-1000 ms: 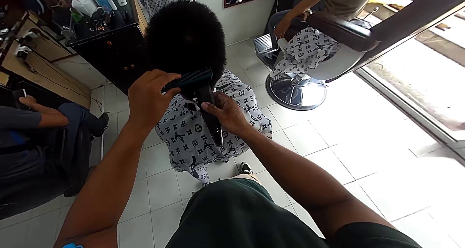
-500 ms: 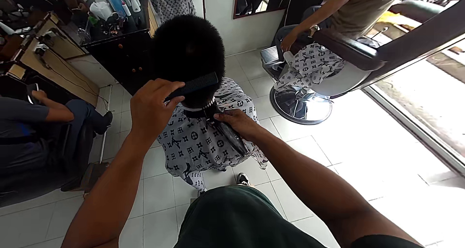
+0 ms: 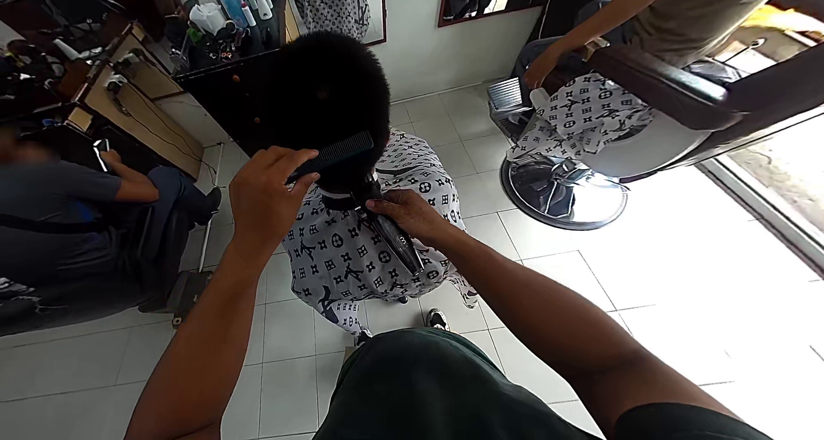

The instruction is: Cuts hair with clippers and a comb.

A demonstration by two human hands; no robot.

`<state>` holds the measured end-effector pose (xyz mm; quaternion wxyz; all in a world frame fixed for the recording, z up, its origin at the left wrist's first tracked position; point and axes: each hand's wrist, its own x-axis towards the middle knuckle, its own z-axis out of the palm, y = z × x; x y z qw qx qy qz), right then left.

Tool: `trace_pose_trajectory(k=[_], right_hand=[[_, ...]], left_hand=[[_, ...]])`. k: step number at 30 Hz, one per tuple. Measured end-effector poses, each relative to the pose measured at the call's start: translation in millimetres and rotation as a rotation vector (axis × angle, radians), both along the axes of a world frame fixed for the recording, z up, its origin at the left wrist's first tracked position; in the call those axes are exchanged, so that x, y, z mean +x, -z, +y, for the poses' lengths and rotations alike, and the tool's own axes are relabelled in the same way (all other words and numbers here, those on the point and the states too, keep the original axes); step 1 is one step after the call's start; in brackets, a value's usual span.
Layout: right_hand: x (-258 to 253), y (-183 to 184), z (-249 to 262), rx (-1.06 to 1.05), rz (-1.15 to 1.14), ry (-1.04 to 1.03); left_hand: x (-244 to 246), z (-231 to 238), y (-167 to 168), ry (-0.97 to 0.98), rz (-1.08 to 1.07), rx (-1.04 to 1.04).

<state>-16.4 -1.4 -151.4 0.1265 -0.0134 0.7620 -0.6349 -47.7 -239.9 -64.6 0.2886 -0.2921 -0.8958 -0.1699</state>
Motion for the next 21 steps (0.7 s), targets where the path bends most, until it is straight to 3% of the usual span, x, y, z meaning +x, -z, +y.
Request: trace_pose_trajectory(k=[4, 8, 13, 17, 21], right_hand=[[5.4, -4.5, -0.5, -0.068, 0.223, -0.002], [3.4, -1.5, 3.8, 0.122, 0.06, -0.015], [3.8, -1.3, -3.1, -0.052, 0.235, 0.041], [7.8, -5.8, 1.6, 0.162, 0.081, 0.013], [2.5, -1.0, -2.6, -0.007, 0.194, 0.043]], left_hand=[[-1.2, 2.1, 4.8, -0.014, -0.009, -0.004], [3.9, 2.8, 2.2, -0.023, -0.005, 0.004], [2.7, 1.7, 2.5, -0.028, -0.02, 0.004], [4.3, 2.6, 1.7, -0.031, -0.011, 0.014], [2.0, 2.3, 0.9, -0.03, -0.017, -0.001]])
